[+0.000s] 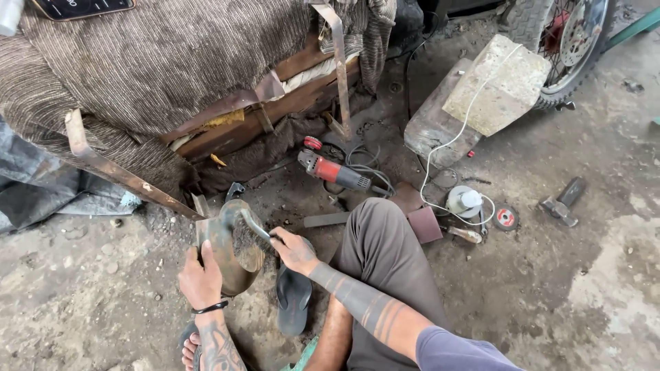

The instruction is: Cleaning a metal motorcycle part using a wire brush and a metal scraper to remove debris and rust.

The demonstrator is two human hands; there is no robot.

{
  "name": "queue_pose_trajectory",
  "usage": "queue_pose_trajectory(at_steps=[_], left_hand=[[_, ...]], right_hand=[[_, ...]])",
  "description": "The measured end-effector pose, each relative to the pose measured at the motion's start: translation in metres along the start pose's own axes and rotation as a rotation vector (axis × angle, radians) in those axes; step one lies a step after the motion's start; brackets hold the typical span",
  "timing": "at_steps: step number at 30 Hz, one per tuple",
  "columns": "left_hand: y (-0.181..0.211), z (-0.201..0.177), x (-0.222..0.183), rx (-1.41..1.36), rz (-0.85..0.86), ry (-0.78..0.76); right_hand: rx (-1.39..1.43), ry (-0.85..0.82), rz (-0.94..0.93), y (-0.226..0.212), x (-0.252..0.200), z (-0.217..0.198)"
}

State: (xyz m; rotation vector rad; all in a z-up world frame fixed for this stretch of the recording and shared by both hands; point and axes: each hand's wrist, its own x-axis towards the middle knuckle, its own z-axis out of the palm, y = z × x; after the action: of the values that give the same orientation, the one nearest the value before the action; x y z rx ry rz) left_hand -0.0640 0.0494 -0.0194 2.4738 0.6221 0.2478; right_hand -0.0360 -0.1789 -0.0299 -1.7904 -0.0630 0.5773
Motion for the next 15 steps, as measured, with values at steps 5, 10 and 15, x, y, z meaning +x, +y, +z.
queue_pose_trajectory(at_steps=[5, 10, 15], left_hand=[[0.005, 0.02, -0.004, -0.139, 0.181, 0.128], [-0.002, 0.026, -0.009, -0.153, 0.132, 0.164], [-0.002, 0.019, -0.014, -0.158, 0.103, 0.159]], right_hand=[[-0.09, 0.046, -0.11, 0.023, 0.015, 0.005], [-0.023, 0.076, -0.157, 0.002, 0.006, -0.004], [-0.05, 0.116, -0.157, 0.008, 0.012, -0.016]])
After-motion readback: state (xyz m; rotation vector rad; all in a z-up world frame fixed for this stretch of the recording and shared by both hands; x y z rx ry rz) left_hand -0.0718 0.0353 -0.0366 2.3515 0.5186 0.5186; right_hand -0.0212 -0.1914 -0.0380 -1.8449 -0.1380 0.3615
